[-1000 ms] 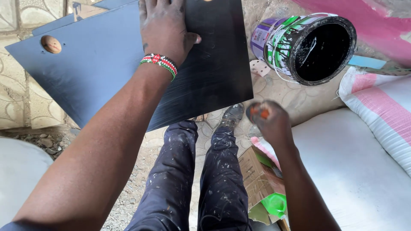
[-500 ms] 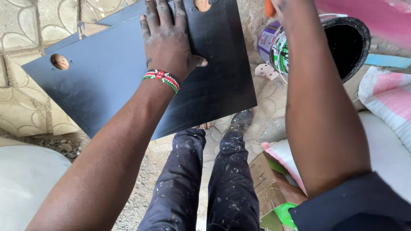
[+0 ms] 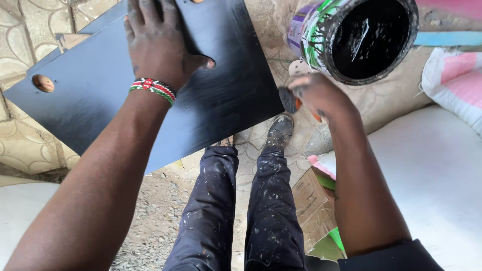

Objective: The person paints a rectangular wooden board black using a brush. They repeatedly dip the brush into a paint bucket and apply the paint to the board's surface, holding the board with one hand while painting with the other.

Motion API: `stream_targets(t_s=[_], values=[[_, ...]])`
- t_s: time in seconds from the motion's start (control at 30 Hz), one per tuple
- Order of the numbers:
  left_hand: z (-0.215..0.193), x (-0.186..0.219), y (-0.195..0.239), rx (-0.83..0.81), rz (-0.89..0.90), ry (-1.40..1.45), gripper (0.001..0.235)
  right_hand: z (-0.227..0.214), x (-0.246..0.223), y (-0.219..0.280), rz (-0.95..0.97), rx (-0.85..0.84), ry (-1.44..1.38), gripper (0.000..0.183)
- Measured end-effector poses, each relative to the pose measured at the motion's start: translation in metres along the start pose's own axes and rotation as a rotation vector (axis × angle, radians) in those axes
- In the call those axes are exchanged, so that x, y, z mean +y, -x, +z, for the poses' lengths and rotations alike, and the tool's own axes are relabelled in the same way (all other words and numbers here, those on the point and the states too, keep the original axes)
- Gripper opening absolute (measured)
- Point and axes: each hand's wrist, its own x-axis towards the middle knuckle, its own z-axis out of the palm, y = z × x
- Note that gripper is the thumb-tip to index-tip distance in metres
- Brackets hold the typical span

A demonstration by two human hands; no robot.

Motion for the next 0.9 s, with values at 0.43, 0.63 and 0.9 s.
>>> stream_targets(t_s=[0.43, 0.63, 0.9], values=[[0.002, -0.087, -0.001, 0.151, -0.133, 0.137, 0.075, 0.208, 0.096, 0.018, -0.293, -0.464, -1.009, 0.062], [0.011, -0.155, 0.021, 0.136, -0.013, 0.220, 0.066, 0.289, 0.048, -0.006, -0.186, -0.661, -1.130, 0.049], [0.019, -0.162, 0.014, 0.208, -0.031, 0.343, 0.086, 0.337, 0.061, -0.029, -0.130, -0.660, -1.489, 0.039]])
